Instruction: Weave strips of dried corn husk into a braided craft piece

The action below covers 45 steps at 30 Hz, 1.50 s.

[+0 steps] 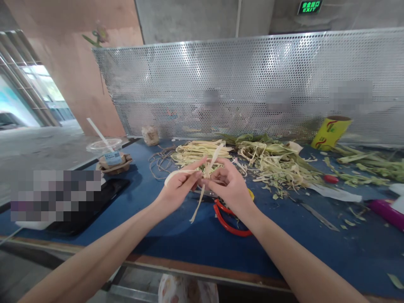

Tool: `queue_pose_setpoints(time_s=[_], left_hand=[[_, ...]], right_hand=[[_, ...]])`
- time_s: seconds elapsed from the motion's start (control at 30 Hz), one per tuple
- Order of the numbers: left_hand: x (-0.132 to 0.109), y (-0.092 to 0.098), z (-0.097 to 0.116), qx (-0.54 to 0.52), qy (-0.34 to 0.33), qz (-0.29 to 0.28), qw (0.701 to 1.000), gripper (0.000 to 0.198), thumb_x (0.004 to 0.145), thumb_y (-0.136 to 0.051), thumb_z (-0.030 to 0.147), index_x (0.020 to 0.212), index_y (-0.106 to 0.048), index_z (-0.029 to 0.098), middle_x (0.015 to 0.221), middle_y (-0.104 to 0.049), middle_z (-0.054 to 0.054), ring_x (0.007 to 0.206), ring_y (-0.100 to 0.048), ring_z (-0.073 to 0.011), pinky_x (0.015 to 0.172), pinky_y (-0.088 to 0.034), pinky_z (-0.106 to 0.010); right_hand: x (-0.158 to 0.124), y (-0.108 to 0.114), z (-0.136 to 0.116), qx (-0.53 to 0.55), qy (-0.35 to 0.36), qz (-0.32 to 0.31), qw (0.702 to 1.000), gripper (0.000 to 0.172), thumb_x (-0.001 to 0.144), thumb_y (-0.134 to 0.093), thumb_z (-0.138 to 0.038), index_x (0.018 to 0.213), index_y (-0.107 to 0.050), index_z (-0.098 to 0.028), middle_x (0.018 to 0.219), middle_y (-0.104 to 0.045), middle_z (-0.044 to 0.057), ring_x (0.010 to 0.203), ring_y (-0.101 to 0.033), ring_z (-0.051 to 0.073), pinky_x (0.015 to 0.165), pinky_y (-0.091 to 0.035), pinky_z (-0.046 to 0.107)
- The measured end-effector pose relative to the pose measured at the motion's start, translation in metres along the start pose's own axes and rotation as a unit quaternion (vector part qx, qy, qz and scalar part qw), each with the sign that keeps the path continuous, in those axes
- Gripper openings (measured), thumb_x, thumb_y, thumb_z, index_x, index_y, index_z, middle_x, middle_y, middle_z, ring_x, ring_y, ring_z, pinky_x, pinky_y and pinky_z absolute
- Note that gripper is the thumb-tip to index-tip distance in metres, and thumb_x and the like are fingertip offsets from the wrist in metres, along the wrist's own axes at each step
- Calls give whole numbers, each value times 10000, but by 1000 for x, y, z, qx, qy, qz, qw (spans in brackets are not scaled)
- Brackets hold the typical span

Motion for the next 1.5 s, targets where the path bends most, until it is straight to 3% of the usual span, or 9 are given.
queue_pose_setpoints(time_s=[0.1, 0.23, 0.4, 0.6, 0.73, 0.93, 1.13, 1.3, 1.5], left_hand=[[-2, 0, 7, 7, -4, 14, 1000, 396, 827, -440, 304, 1203, -520, 210, 897, -662, -38, 699, -564, -141, 663, -443, -244], [-2, -4, 10, -19, 12, 20, 1000, 404, 821, -447, 279, 1214, -511, 208, 890, -671, -45, 800, -584, -176, 746, -453, -276], [0, -6, -3, -108, 27, -35, 993, 435, 802, -481, 317, 1226, -495, 220, 985, -657, -52, 673, -602, -152, 689, -483, -299], [-2, 6, -4, 11, -21, -25, 999, 433, 852, -378, 388, 1208, -519, 186, 662, -661, -48, 620, -587, -150, 621, -439, -241], [0, 8, -2, -1, -8, -22, 1000, 456, 851, -363, 417, 1216, -508, 185, 658, -665, -49, 590, -568, -138, 541, -403, -217], [4, 8, -5, -100, 86, -76, 988, 687, 664, -663, 304, 1278, -394, 151, 700, -689, -34, 643, -610, -137, 605, -433, -223], [3, 9, -7, -140, 143, -70, 977, 699, 624, -692, 250, 1243, -411, 90, 677, -698, -42, 698, -649, -163, 717, -472, -287], [1, 7, -5, -136, 132, -78, 979, 610, 617, -697, 223, 1169, -471, 92, 655, -689, -43, 639, -631, -139, 635, -447, -233], [0, 8, -5, -90, 96, -91, 987, 673, 628, -688, 269, 1229, -422, 126, 638, -669, -14, 537, -538, -96, 556, -382, -205]], right_hand=[[-1, -1, -5, 9, -2, -2, 1000, 422, 658, -658, -248, 1029, -459, -228, 560, -537, -70, 519, -556, 100, 519, -446, 228], [0, -1, -6, -16, -16, -30, 999, 217, 652, -657, -271, 825, -556, -187, 593, -555, -36, 549, -556, 104, 533, -445, 231], [0, 0, -3, -47, -62, -56, 995, 183, 677, -638, -323, 701, -578, -153, 534, -560, -14, 461, -499, 89, 426, -367, 211], [-1, -1, 3, 13, -54, 7, 998, 211, 636, -683, -331, 712, -571, -170, 495, -512, -42, 360, -372, 45, 347, -242, 195], [0, -1, 2, 39, -70, 3, 997, 205, 664, -660, -350, 675, -564, -169, 462, -508, -37, 308, -317, 37, 322, -201, 208], [3, 4, 5, 47, -85, -37, 995, 233, 643, -677, -360, 714, -553, -175, 445, -480, -60, 331, -346, 50, 344, -237, 210], [1, 5, -5, -2, -86, 4, 996, 230, 665, -661, -361, 704, -573, -152, 446, -469, -53, 374, -373, 51, 381, -281, 206], [1, 4, -3, 15, -70, 37, 997, 240, 648, -673, -360, 720, -580, -150, 469, -501, -44, 367, -395, 54, 376, -298, 211], [2, 1, 15, 114, -122, -34, 985, 257, 638, -690, -343, 785, -580, -163, 468, -484, -56, 384, -386, 57, 395, -316, 213]])
Point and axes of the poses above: each hand's wrist, its own x-axis towards the middle knuckle, its own y-axis out of the back of the hand, z = x × y, the point moved 1 cm from there along x, towards the middle knuckle
